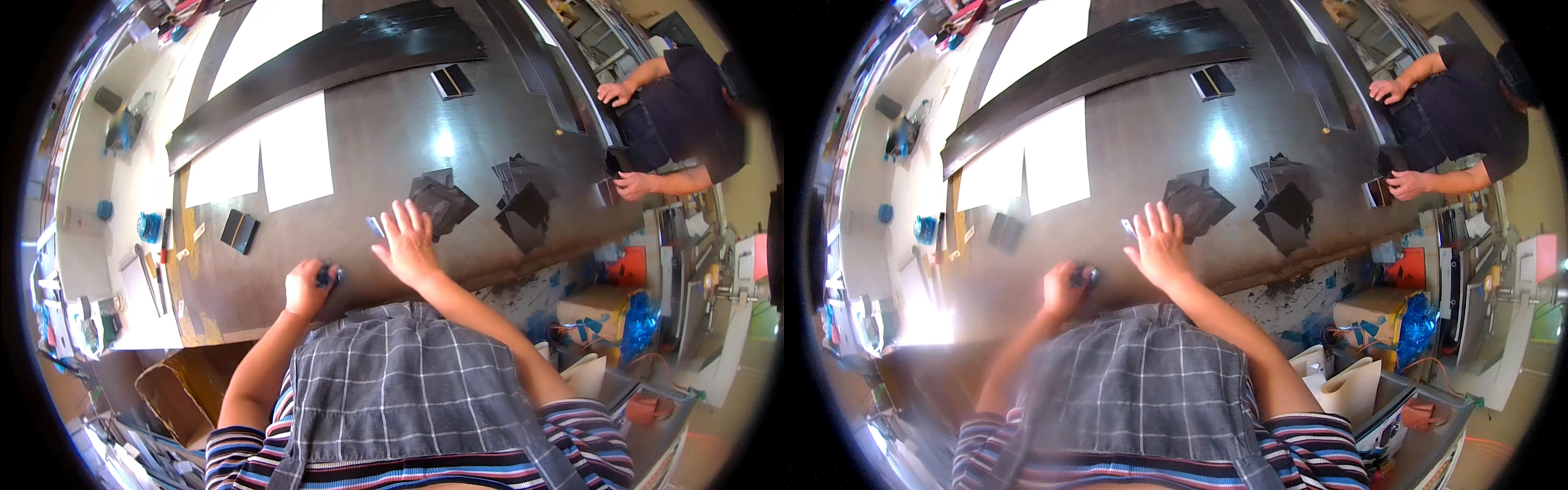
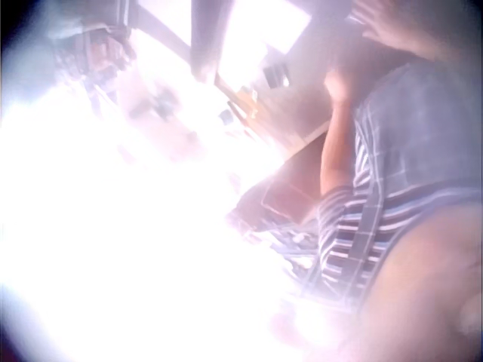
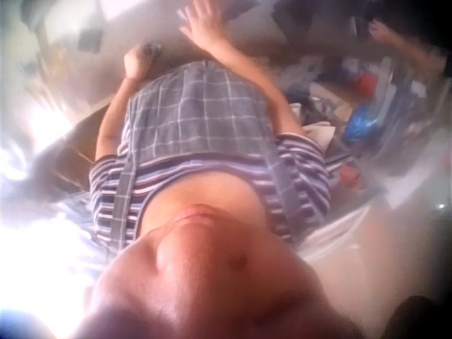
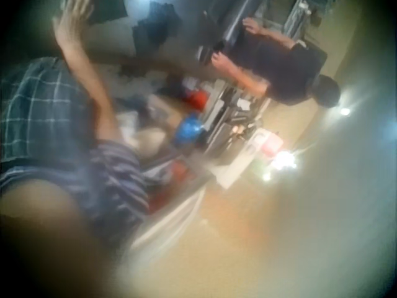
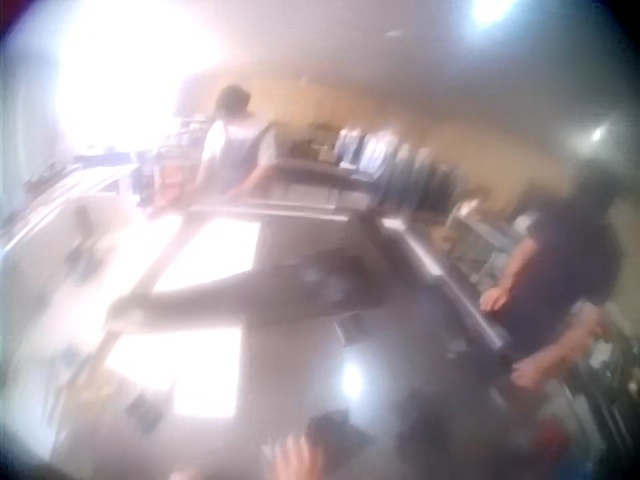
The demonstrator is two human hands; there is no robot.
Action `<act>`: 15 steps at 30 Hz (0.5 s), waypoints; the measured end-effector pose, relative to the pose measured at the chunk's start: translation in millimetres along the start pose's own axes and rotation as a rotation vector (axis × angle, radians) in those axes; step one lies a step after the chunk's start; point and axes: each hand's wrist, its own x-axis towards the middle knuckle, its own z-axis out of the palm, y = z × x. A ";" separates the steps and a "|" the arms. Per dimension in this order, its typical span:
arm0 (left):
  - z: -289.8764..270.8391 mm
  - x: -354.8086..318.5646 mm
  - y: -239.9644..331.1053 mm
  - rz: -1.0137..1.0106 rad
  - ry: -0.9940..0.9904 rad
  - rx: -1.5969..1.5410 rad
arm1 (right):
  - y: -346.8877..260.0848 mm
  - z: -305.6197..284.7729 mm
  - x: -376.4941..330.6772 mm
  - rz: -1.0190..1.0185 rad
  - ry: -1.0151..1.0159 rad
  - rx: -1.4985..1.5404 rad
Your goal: The person handles small dark rectangular pieces and white paper squares on a metal workbench. They pick up, align, and stack the pieces, then place white paper squares between layers of larger dark panels.
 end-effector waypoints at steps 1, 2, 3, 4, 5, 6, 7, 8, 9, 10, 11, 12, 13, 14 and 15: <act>6.7 4.2 -1.4 -0.181 0.098 -0.131 | -8.7 -8.0 -1.8 -0.022 0.031 0.071; 8.9 13.3 2.7 -0.447 0.033 -0.474 | -14.6 -14.2 -7.4 -0.076 0.067 0.251; 11.2 19.8 9.2 -0.617 -0.019 -0.746 | -20.8 -20.0 -12.9 -0.131 0.105 0.429; 11.8 25.0 30.5 -0.796 -0.082 -1.015 | -28.2 -27.1 -20.0 -0.130 0.050 0.545; 14.8 29.4 48.6 -0.970 -0.136 -1.282 | -37.8 -29.2 -21.4 -0.153 0.098 0.704; 45.7 24.9 47.1 -1.049 -0.144 -1.407 | -42.6 -29.0 -23.2 -0.151 0.112 0.746; 37.6 36.2 92.7 -1.112 -0.245 -1.458 | -36.2 -31.0 -25.8 -0.127 0.142 0.774; 25.1 45.9 137.9 -1.176 -0.329 -1.503 | -30.2 -41.3 -26.6 -0.061 0.201 0.701; 26.3 41.5 151.8 -1.173 -0.347 -1.514 | -22.6 -44.2 -34.7 0.002 0.214 0.694; 31.8 39.1 164.0 -1.165 -0.388 -1.526 | -12.9 -43.6 -41.5 0.074 0.239 0.672; 42.7 41.5 173.4 -1.142 -0.442 -1.541 | 0.4 -45.8 -46.3 0.143 0.278 0.640; 61.5 48.2 170.6 -1.109 -0.463 -1.620 | 10.2 -57.3 -54.5 0.088 0.368 0.541; 83.6 56.4 168.1 -1.080 -0.488 -1.699 | 16.5 -67.8 -64.2 0.034 0.452 0.432; 103.8 67.7 177.6 -1.017 -0.565 -1.769 | 23.9 -66.9 -68.2 0.083 0.582 0.470; 121.2 69.0 189.0 -0.982 -0.633 -1.839 | 30.0 -67.7 -77.9 0.130 0.702 0.513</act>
